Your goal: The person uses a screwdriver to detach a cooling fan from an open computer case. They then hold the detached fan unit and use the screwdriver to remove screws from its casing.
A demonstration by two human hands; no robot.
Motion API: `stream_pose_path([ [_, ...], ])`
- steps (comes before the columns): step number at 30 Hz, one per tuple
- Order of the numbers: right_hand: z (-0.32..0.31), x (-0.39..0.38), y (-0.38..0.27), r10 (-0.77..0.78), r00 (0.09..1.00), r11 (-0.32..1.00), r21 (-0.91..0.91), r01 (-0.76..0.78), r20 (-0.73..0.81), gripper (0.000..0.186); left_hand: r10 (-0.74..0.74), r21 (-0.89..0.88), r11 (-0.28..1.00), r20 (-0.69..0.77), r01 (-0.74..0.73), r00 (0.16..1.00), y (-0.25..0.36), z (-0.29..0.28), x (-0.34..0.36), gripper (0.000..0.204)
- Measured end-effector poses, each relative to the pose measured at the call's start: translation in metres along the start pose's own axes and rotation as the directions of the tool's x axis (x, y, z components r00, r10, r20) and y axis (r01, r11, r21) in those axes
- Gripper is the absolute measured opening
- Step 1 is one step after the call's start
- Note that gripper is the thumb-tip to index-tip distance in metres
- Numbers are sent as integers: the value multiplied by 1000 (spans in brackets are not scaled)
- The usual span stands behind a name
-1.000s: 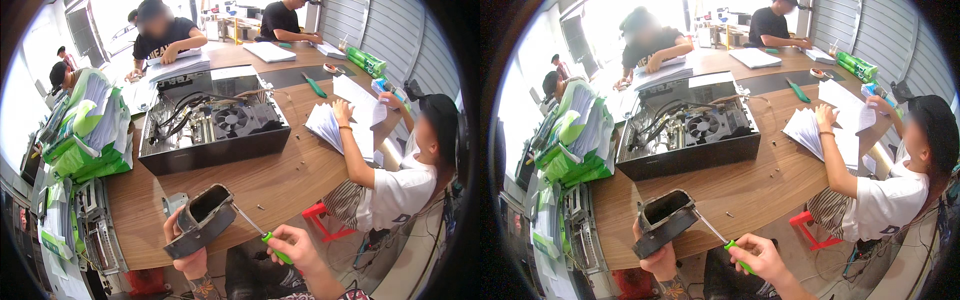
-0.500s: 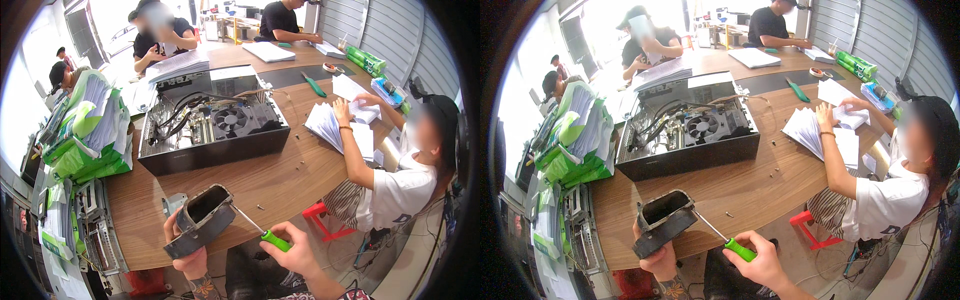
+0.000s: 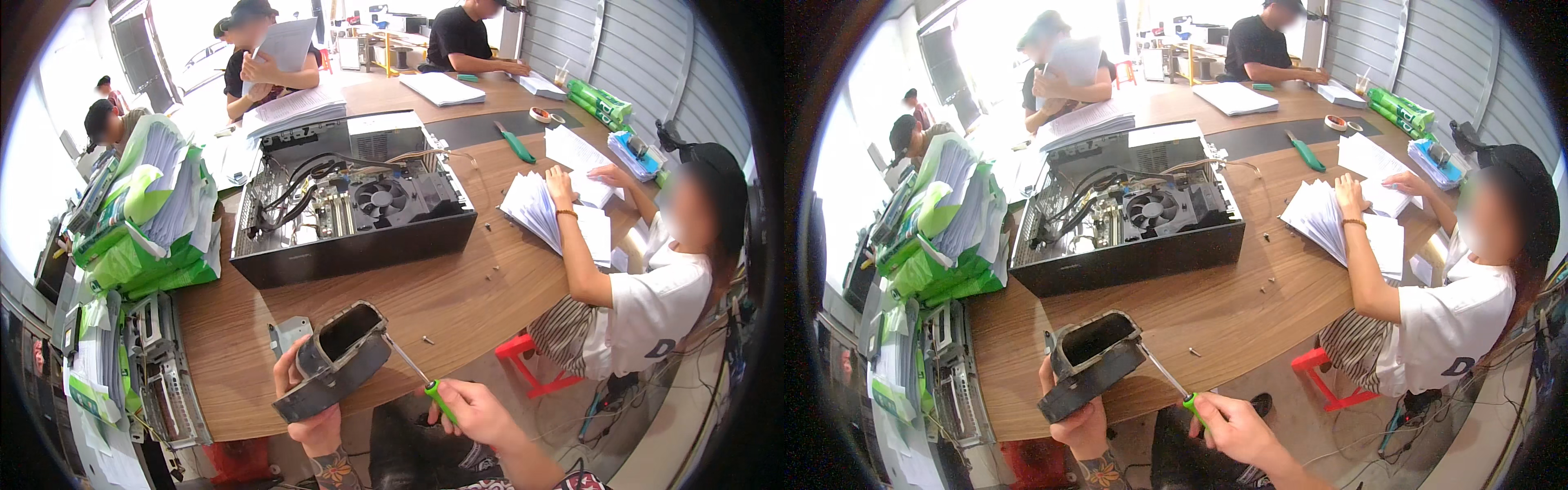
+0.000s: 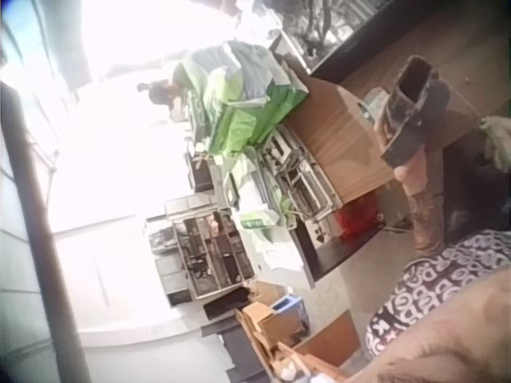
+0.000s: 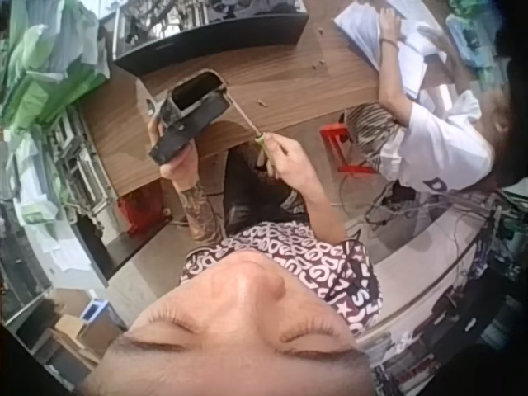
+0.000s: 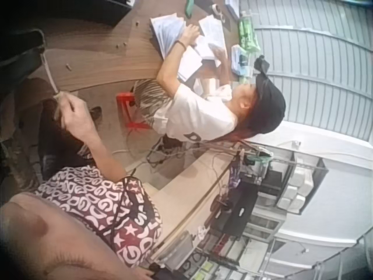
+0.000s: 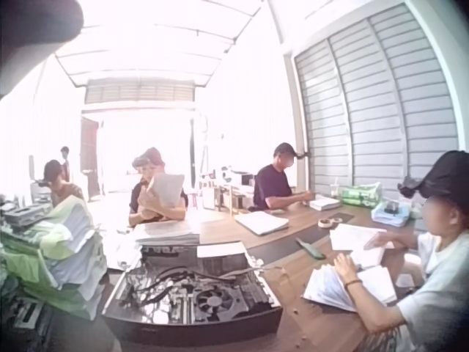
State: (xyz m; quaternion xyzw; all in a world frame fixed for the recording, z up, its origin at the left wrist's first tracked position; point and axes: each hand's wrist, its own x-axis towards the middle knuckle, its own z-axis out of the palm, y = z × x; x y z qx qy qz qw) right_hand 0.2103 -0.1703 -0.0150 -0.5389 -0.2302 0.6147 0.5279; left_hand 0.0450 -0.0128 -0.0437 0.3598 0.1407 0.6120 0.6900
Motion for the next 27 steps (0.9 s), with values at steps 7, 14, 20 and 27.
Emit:
stream_pose_path([
  [7, 20, 5, -2, -613, 738, 696, -634, 336, -282, 22, -2, -70, 998, -32, 0, 999, -1, 1, 2, 91],
  [14, 13, 1, 4, -541, 816, 758, -537, 369, -203, 25, 2, -7, 1000, 1, -2, 1000, 0, 0, 0, 92],
  [20, -10, -2, -14, 18, 980, 887, 449, -108, 200, 34, -15, -78, 997, -16, 14, 1000, 1, -1, 0, 92],
  [27, 7, -2, -7, -197, 974, 980, -28, 195, -117, 26, -29, -87, 996, -15, 28, 999, 3, 2, 2, 91],
])
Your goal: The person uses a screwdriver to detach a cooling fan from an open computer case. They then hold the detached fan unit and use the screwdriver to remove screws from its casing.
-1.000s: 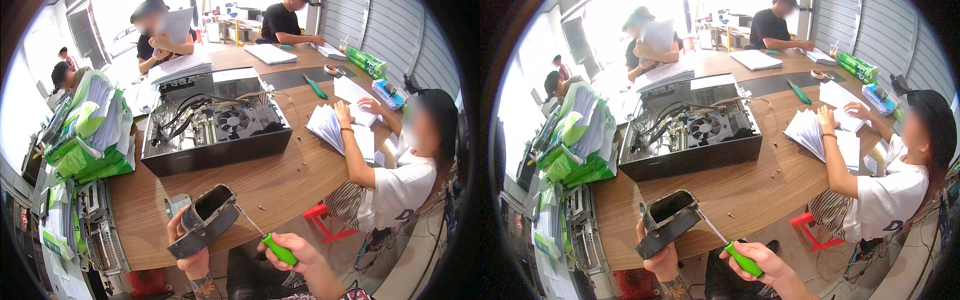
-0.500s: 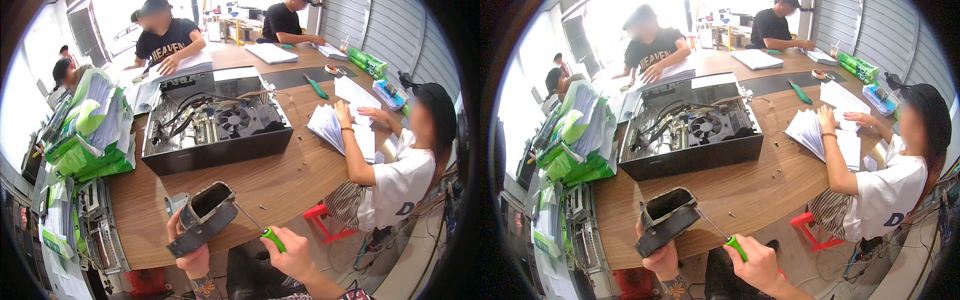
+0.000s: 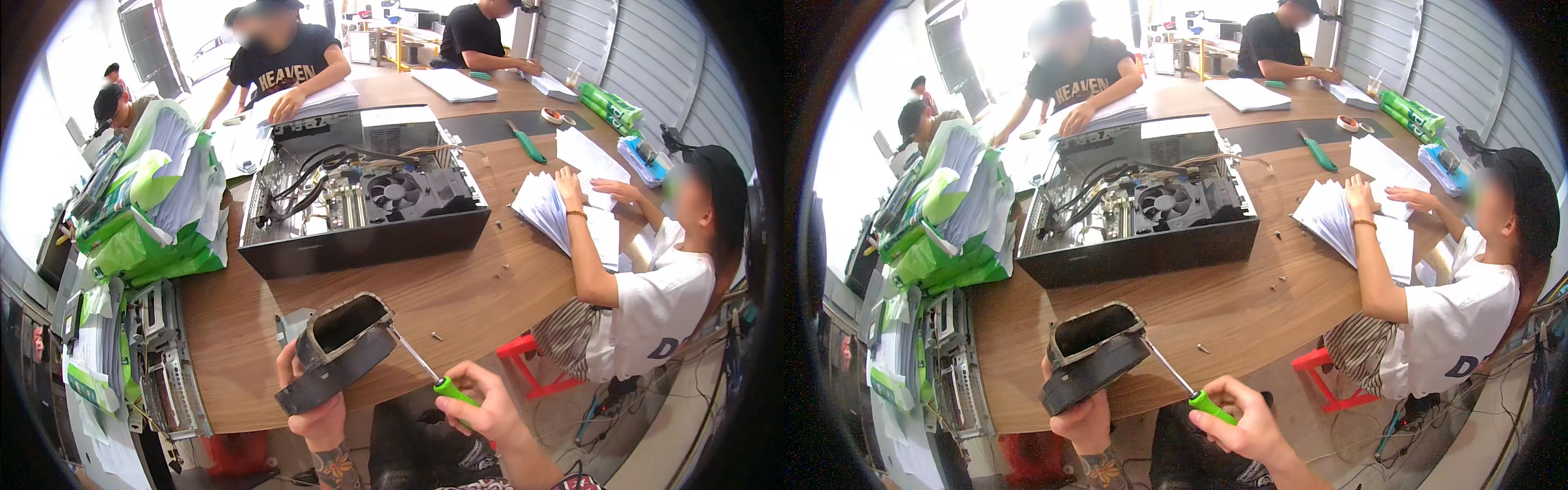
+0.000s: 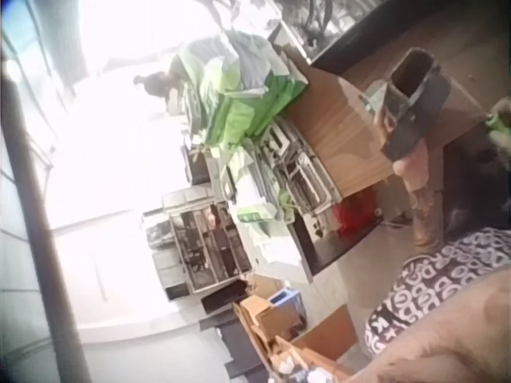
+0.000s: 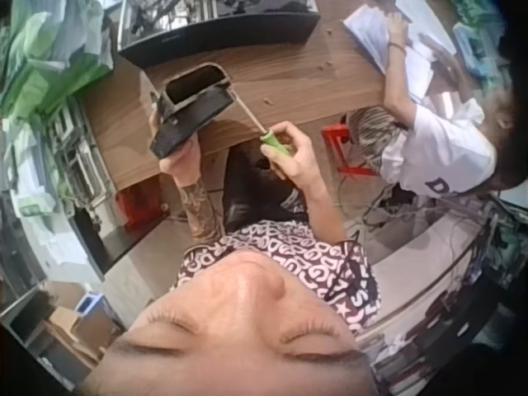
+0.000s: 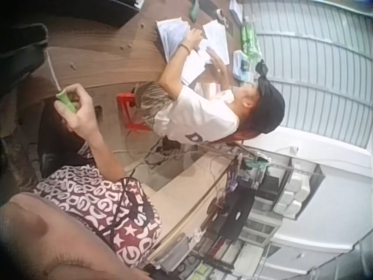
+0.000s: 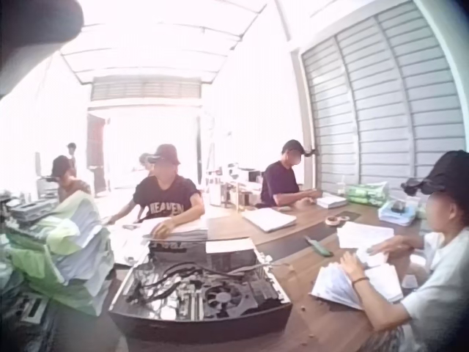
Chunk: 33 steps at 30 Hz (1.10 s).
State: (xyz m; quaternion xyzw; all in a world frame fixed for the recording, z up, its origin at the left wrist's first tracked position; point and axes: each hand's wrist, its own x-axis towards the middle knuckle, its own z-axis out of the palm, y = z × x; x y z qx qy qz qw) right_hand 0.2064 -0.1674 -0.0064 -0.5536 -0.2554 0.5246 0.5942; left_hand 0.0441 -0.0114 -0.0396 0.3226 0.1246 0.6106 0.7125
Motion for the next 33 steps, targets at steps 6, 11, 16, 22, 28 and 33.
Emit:
stream_pose_path([
  [6, -2, 5, 7, -606, 794, 592, -696, 405, -54, 25, 4, 50, 999, -30, -2, 1000, -1, 0, 0, 90],
  [11, -6, 3, 13, -568, 821, 613, -697, 372, -62, 27, 23, 84, 996, 1, -23, 1000, -2, -4, 0, 91],
  [16, -16, -2, 2, 190, 963, 891, 380, -250, 190, 29, 29, 103, 994, 17, -31, 999, -1, -5, -2, 91],
  [22, 5, 5, 6, -417, 894, 828, -476, 298, -165, 28, 24, 167, 986, -11, -22, 1000, -2, 4, 1, 90],
  [28, 8, 0, 13, -405, 902, 790, -555, 261, -151, 29, 21, 163, 986, -7, -19, 1000, -1, 3, 1, 90],
  [33, -19, 1, 2, 234, 931, 804, 482, -347, 280, 30, 28, 161, 986, 36, -33, 999, 0, -2, 0, 90],
])
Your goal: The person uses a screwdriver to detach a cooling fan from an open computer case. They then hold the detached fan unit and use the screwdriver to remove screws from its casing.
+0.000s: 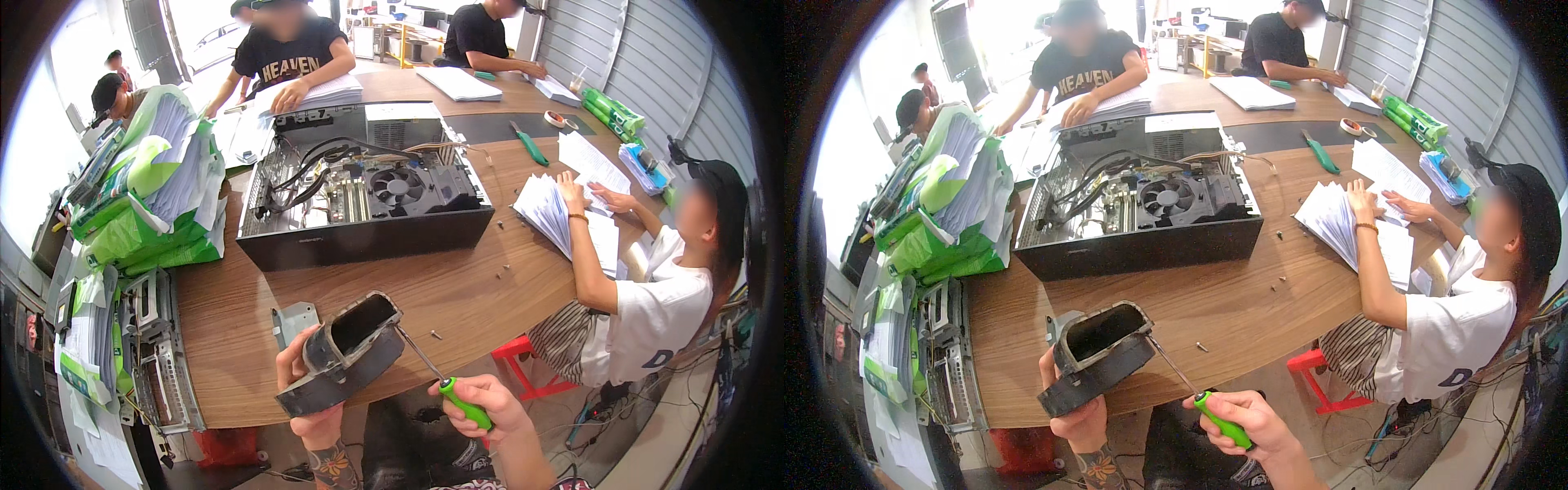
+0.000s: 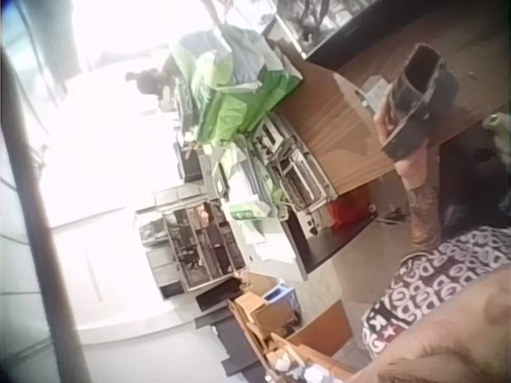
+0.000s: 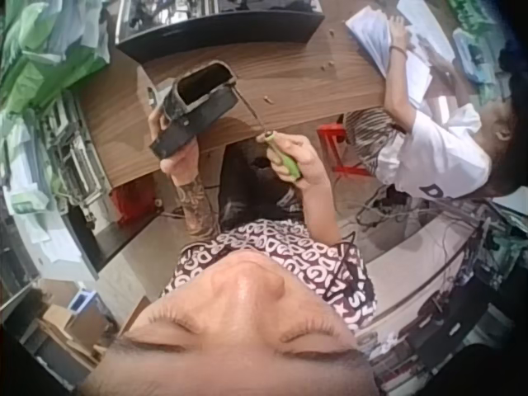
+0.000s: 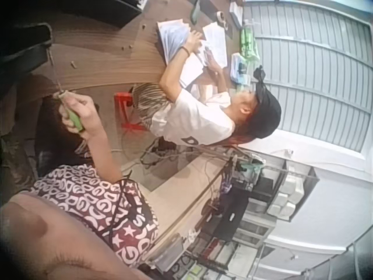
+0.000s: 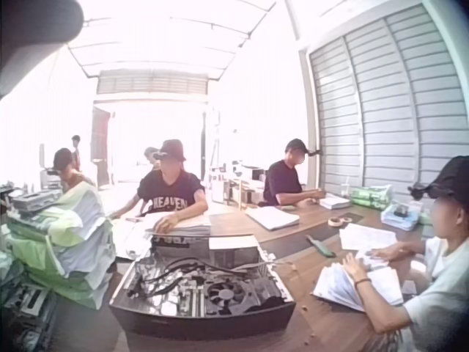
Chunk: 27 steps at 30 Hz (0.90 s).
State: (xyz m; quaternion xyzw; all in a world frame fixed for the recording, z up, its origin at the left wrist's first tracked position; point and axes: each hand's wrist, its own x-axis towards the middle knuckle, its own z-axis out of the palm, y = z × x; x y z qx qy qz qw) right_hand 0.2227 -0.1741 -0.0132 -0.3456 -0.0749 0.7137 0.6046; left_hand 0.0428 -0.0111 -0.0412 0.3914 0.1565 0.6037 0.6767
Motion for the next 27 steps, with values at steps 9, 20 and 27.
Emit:
stream_pose_path([
  [9, 11, 10, 15, -523, 847, 506, -835, 217, -97, 28, -10, -52, 999, -32, 8, 999, -2, 3, 0, 91],
  [20, 16, 16, 11, -800, 519, -293, -951, 100, 301, 27, -28, -114, 993, -65, 20, 997, -3, 0, 1, 91],
  [27, 11, 13, 5, -179, 975, 909, -401, 113, -131, 28, -2, -81, 997, -64, -3, 998, -1, 1, 1, 91],
])
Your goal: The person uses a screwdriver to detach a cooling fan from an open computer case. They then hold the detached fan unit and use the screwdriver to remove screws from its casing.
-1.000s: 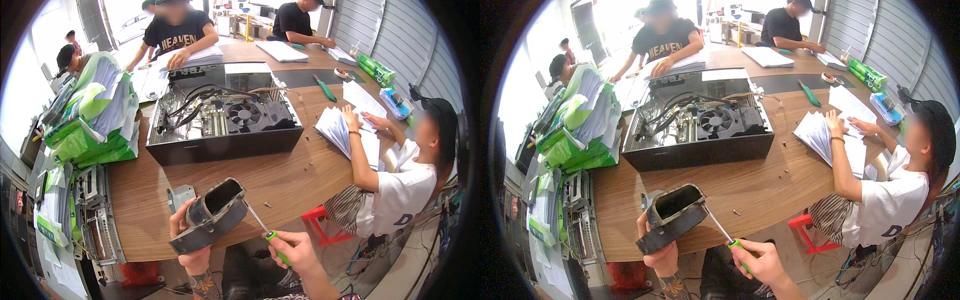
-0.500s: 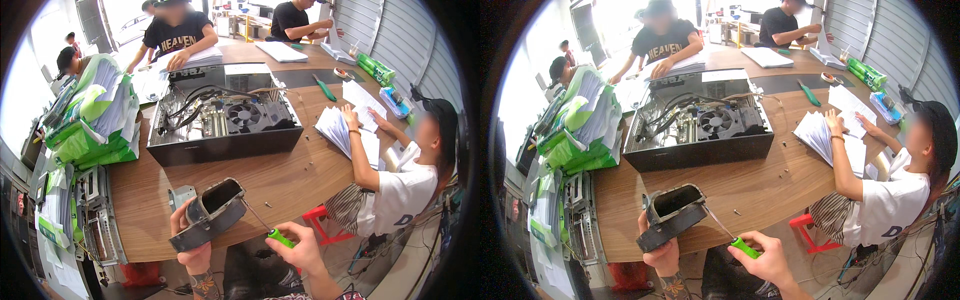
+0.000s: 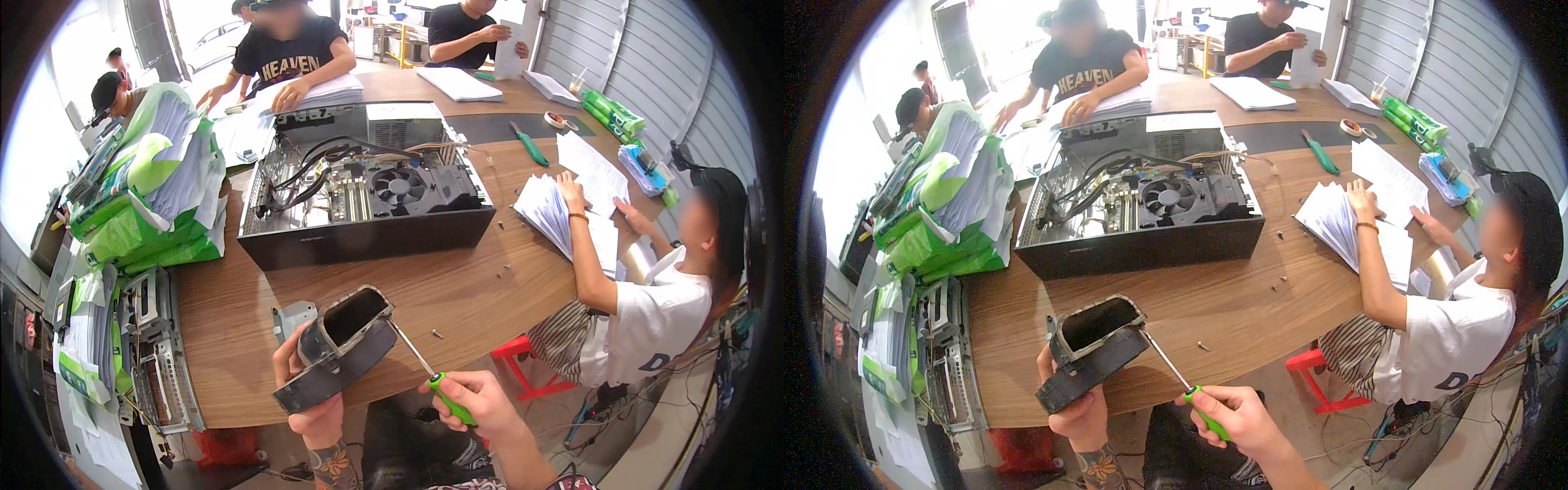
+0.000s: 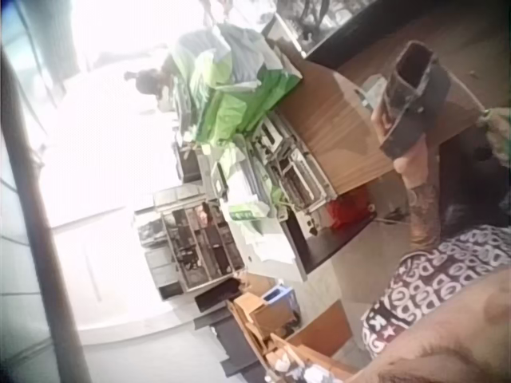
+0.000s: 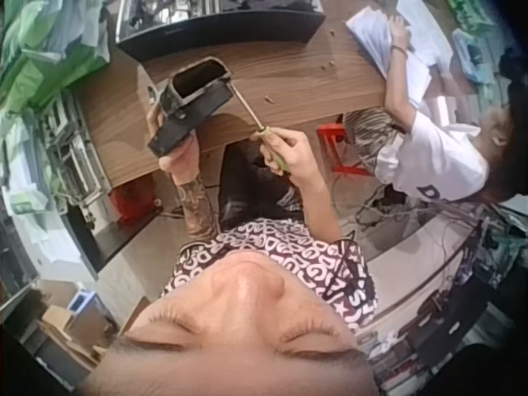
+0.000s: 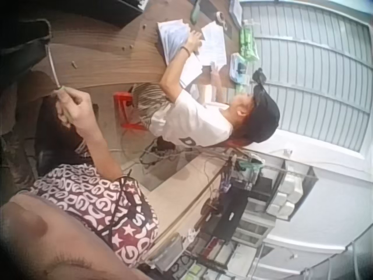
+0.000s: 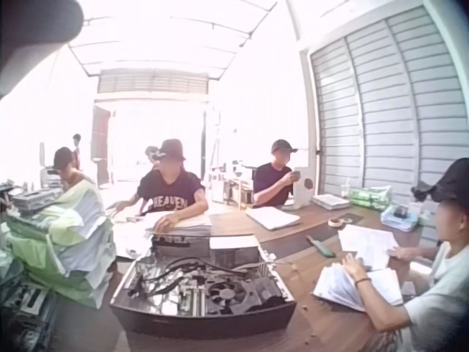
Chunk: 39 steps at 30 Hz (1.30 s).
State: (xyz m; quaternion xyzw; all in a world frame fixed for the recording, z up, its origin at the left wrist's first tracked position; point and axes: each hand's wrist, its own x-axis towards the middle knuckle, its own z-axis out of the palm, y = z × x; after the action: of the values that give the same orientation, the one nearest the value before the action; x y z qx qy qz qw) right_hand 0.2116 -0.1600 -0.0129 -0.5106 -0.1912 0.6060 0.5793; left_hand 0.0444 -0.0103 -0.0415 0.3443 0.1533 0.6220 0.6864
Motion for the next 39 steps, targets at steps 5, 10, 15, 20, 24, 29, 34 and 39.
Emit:
stream_pose_path([
  [5, 10, -2, -3, -54, 985, 970, -242, 12, -166, 25, -5, 3, 1000, -10, 5, 1000, 0, 3, 0, 92],
  [10, 13, 5, 2, -660, 746, 506, -784, 360, -84, 27, -12, -7, 1000, -10, 12, 1000, 0, 1, -1, 92],
  [15, 19, -3, 1, -744, 669, 267, -914, 304, 5, 25, 3, -106, 994, 21, -1, 1000, 0, 0, -1, 87],
  [20, 5, -12, -8, -161, 977, 923, -372, 99, -138, 24, 76, 67, 994, 113, -84, 991, -1, -3, -1, 85],
  [24, -11, -13, -8, 123, 983, 954, 255, -155, 137, 21, 59, 40, 997, 130, -65, 990, -2, -5, 0, 86],
  [29, 12, 0, 7, -212, 951, 929, -347, 126, -224, 26, 16, 37, 999, 47, -18, 999, -4, 0, -1, 88],
  [34, 15, -5, 2, -644, 757, 546, -757, 357, -107, 27, 0, 30, 1000, 25, -1, 1000, -2, -1, -2, 90],
  [39, 16, -6, 2, -725, 688, 351, -878, 324, -37, 24, -20, -5, 1000, 11, 20, 1000, 0, 1, -2, 92],
])
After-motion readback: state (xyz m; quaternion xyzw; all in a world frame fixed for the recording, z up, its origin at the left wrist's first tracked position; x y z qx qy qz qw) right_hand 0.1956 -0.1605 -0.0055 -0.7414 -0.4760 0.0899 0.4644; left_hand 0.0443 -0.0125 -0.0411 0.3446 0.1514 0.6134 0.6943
